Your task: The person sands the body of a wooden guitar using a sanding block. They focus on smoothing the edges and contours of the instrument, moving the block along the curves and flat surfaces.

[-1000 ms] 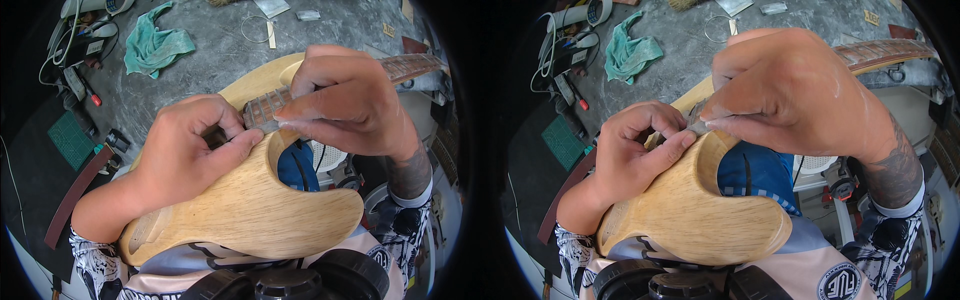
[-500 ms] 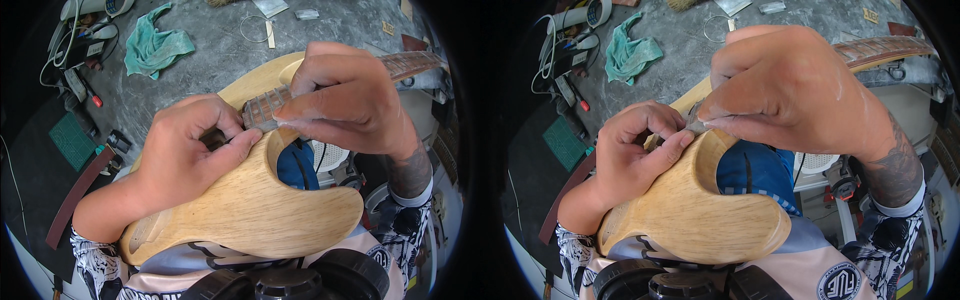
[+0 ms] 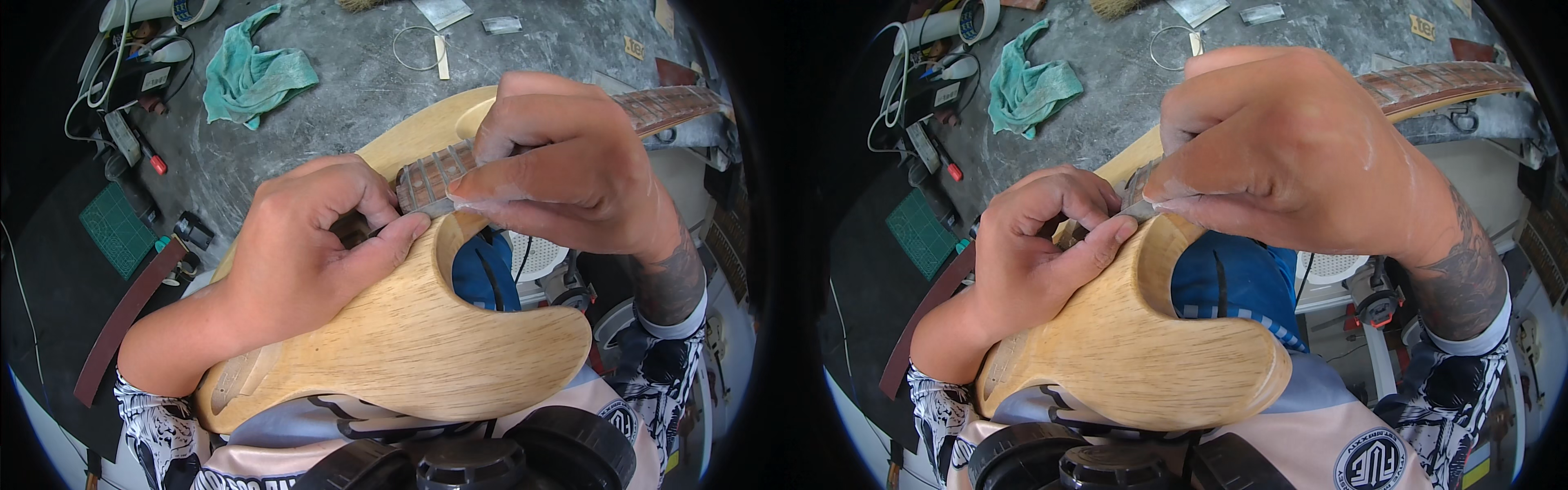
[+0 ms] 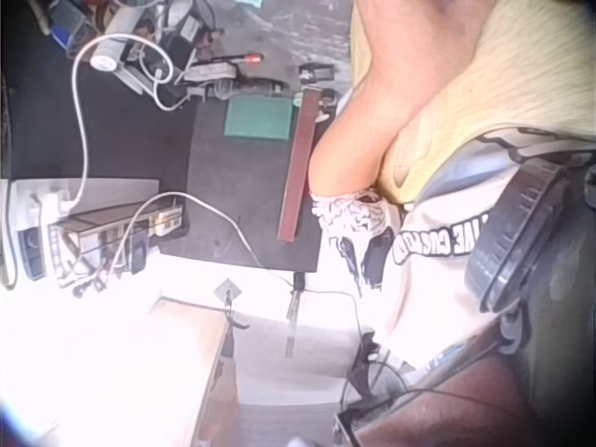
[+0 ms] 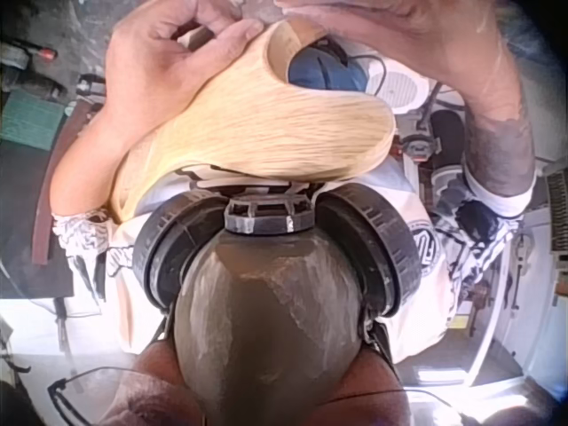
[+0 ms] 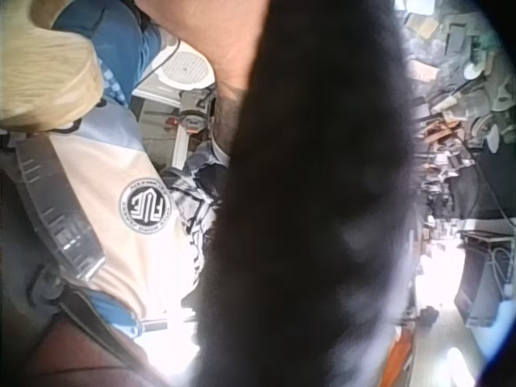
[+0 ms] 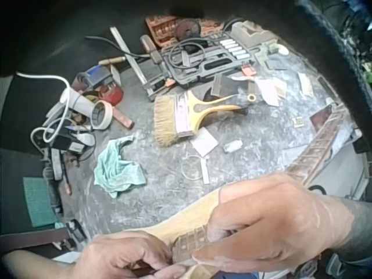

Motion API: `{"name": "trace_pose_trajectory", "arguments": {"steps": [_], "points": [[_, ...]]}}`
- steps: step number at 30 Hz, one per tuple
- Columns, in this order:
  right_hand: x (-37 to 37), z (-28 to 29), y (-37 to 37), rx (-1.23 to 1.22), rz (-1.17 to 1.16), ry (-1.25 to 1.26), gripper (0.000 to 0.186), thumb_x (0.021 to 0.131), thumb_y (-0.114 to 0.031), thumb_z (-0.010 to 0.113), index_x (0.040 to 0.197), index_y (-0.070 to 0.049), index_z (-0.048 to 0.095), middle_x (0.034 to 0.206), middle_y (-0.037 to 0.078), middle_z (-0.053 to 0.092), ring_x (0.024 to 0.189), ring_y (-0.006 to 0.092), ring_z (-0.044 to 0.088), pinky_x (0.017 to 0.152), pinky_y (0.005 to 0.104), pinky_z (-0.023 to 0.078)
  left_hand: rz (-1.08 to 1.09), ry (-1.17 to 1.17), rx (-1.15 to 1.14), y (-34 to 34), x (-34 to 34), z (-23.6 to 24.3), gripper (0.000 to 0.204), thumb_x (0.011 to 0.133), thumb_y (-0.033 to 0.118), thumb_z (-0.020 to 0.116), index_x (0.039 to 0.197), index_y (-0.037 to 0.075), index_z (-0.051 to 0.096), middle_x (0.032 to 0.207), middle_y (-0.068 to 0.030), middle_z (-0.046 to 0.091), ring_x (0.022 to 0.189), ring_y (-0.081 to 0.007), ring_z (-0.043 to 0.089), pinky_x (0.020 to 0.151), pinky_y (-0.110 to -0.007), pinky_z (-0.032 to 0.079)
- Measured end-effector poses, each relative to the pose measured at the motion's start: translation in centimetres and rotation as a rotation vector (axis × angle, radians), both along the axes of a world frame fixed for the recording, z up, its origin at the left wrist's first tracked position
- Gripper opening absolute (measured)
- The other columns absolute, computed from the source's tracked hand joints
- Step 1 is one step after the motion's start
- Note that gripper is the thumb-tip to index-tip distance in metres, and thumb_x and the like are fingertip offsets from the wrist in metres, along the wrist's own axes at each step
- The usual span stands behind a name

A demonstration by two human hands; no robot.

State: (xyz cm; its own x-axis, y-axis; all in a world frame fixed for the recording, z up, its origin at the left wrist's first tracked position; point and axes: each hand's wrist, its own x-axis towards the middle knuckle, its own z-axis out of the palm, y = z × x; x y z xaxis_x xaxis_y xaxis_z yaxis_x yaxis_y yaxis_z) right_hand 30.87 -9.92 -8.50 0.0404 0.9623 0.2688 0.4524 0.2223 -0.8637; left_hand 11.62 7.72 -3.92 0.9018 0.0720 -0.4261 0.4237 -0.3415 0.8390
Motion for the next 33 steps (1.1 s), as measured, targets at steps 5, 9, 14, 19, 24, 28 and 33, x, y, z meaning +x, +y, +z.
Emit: {"name": "trace_pose_trajectory", "arguments": {"steps": [5,9,14,19,24,28,33], "points": [[0.09,0.17,0.11,-0.031,0.022,0.011,0.022,0.069,-0.009,0.087,0.089,-0.006,0.077,0.075,0.002,0.062,0.068,0.0191,0.057,0.055,0.0332,0.043,-0.022,0.04,-0.013,0.23,0.04,0.18,0.018,0.087,0.003,0.079,0.079,0.0,0.064,0.085,-0.0114,0.069,0.084,-0.0189,0.067,0.076,-0.032,0.052],[0.02,0.01,0.05,-0.059,0.013,0.043,0.019,0.071,-0.006,0.086,0.088,-0.006,0.077,0.076,0.004,0.063,0.068,0.0198,0.057,0.057,0.0333,0.043,0.032,0.13,-0.107,0.44,-0.02,-0.03,0.015,0.09,0.004,0.077,0.082,0.0,0.066,0.087,-0.0102,0.07,0.087,-0.0181,0.067,0.08,-0.032,0.052],[0.11,-0.11,0.07,-0.059,0.008,0.049,0.017,0.072,-0.006,0.086,0.087,-0.005,0.077,0.076,0.004,0.064,0.068,0.0196,0.057,0.057,0.0332,0.043,0.072,0.173,-0.175,0.61,-0.01,-0.06,0.013,0.092,0.004,0.076,0.085,-0.001,0.067,0.089,-0.01,0.07,0.09,-0.018,0.067,0.082,-0.032,0.052],[0.22,0.1,0.2,-0.042,0.015,0.018,0.018,0.071,-0.007,0.086,0.087,-0.005,0.078,0.077,0.004,0.064,0.069,0.0195,0.058,0.058,0.0329,0.043,0.046,0.102,-0.129,0.41,-0.22,-0.11,0.013,0.091,0.002,0.076,0.084,-0.001,0.066,0.09,-0.0108,0.07,0.09,-0.0179,0.067,0.081,-0.031,0.052],[0.19,0.08,0.08,-0.026,0.008,0.003,0.021,0.069,-0.01,0.087,0.088,-0.006,0.078,0.077,0.002,0.064,0.069,0.0197,0.058,0.056,0.0332,0.043,0.024,0.06,-0.085,0.21,-0.08,0.04,0.014,0.089,0.001,0.078,0.083,-0.001,0.066,0.09,-0.0117,0.069,0.087,-0.0181,0.067,0.079,-0.03,0.052],[0.1,0.03,0.04,-0.002,-0.002,-0.005,0.022,0.069,-0.011,0.087,0.088,-0.007,0.078,0.076,0.002,0.064,0.068,0.0191,0.057,0.054,0.033,0.043,0.014,0.024,-0.056,0.12,-0.13,-0.01,0.016,0.088,0.001,0.079,0.081,-0.001,0.064,0.089,-0.0122,0.069,0.085,-0.0184,0.067,0.077,-0.031,0.052],[0.0,-0.1,-0.04,0.009,-0.008,-0.018,0.023,0.068,-0.012,0.087,0.088,-0.008,0.077,0.076,0.001,0.063,0.067,0.0184,0.057,0.054,0.0324,0.042,-0.014,-0.015,-0.025,0.18,-0.11,-0.2,0.018,0.086,0.001,0.08,0.08,0.0,0.063,0.087,-0.0119,0.069,0.083,-0.0187,0.067,0.074,-0.031,0.052]]}}
